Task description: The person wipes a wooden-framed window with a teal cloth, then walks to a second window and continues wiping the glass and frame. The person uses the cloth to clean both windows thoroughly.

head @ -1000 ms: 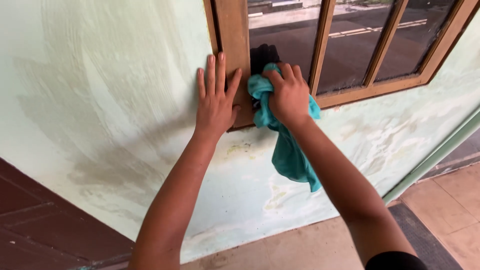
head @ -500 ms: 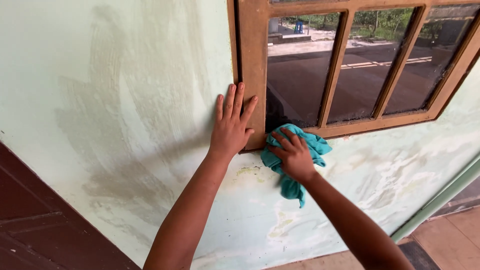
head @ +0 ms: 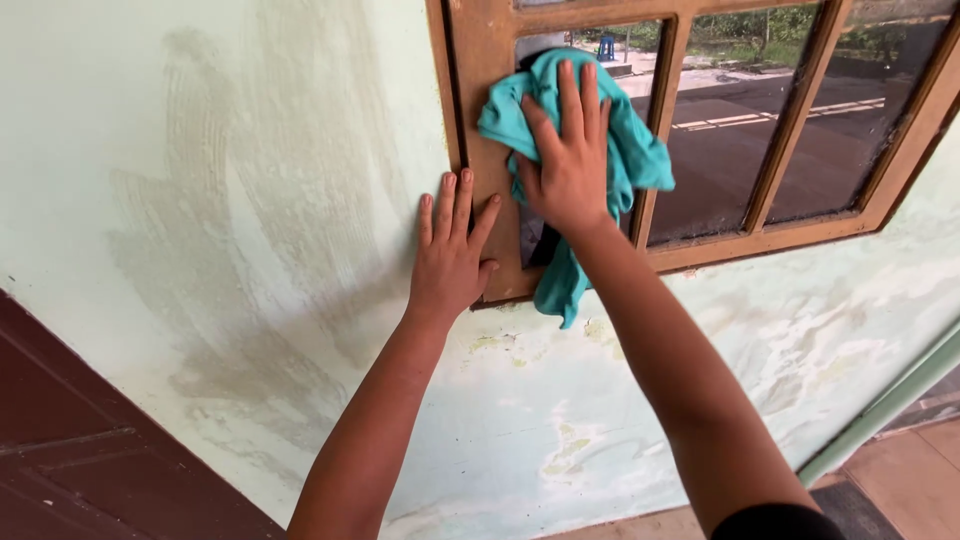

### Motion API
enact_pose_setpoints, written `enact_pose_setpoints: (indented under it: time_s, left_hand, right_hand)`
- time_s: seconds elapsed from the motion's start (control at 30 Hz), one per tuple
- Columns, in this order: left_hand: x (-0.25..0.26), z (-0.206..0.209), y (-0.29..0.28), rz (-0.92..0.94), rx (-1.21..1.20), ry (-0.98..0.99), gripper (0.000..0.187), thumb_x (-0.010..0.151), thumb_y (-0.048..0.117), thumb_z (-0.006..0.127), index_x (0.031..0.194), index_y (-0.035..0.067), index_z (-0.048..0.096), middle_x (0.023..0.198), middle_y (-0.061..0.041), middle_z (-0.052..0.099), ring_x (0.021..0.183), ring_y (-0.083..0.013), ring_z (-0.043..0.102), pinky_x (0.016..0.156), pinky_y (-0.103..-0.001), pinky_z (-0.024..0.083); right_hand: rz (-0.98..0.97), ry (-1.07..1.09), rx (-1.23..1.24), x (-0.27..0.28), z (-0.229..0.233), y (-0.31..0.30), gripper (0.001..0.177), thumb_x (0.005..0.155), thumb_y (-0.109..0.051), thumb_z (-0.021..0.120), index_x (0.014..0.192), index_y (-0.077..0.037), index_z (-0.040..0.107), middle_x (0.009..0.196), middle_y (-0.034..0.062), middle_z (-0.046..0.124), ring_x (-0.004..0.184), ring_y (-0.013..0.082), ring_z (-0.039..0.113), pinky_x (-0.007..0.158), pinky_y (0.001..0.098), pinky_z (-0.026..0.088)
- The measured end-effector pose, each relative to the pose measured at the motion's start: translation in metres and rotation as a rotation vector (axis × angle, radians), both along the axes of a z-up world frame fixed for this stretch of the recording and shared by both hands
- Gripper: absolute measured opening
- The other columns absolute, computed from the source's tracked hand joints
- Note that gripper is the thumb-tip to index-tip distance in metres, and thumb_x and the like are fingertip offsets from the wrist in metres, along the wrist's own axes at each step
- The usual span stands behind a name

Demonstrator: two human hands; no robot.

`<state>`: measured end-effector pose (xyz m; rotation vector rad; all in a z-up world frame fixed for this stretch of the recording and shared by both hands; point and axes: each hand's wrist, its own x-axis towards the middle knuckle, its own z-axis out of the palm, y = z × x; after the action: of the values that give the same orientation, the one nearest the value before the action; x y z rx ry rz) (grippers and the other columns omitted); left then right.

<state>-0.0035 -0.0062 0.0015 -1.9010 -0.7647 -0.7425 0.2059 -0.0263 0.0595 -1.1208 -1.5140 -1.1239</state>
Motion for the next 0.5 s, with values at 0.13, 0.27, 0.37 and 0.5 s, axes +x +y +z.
enact_pose_setpoints:
  time_s: [0.13, 0.27, 0.37, 0.5]
  left_hand:
    - [0.0, -0.001, 0.002, -0.04, -0.074, 0.005, 0.102, 0.083, 0.063, 0.074, 0.166, 0.024, 0.031, 0.171, -0.022, 0.014, 0.158, -0.0407, 0.015, 0.129, -0.057, 0.014]
    - [0.003, 0.001, -0.005, -0.08, -0.095, -0.011, 0.092, 0.079, 0.056, 0.079, 0.157, 0.022, 0.044, 0.171, -0.024, 0.009, 0.158, -0.0434, 0.011, 0.128, -0.06, 0.016]
    - [0.006, 0.005, -0.014, -0.103, -0.139, -0.035, 0.095, 0.081, 0.048, 0.08, 0.162, 0.019, 0.039, 0.17, -0.025, 0.011, 0.157, -0.0445, 0.012, 0.126, -0.061, 0.022]
    - [0.023, 0.002, -0.016, -0.143, -0.128, -0.146, 0.067, 0.089, 0.039, 0.075, 0.149, 0.013, 0.059, 0.166, -0.027, 0.022, 0.156, -0.0419, 0.02, 0.125, -0.056, 0.029]
  right_hand:
    - [-0.057, 0.005, -0.119, 0.005, -0.046, -0.024, 0.057, 0.114, -0.046, 0.051, 0.164, -0.019, 0.042, 0.173, 0.0194, 0.01, 0.159, 0.0498, 0.008, 0.115, 0.0805, 0.033]
    - [-0.112, -0.239, -0.199, 0.047, -0.111, -0.041, 0.059, 0.096, -0.014, 0.053, 0.155, -0.023, 0.052, 0.169, 0.0175, 0.028, 0.156, 0.0465, 0.026, 0.105, 0.0635, 0.044]
    - [-0.044, -0.385, -0.227, 0.073, -0.122, -0.057, 0.039, 0.088, -0.006, 0.062, 0.124, -0.02, 0.065, 0.156, 0.012, 0.048, 0.144, 0.0398, 0.045, 0.089, 0.0503, 0.054]
    - [0.083, -0.409, -0.17, 0.079, -0.07, -0.069, 0.025, 0.078, -0.01, 0.065, 0.101, -0.015, 0.073, 0.121, 0.0137, 0.067, 0.113, 0.0353, 0.061, 0.065, 0.0449, 0.055]
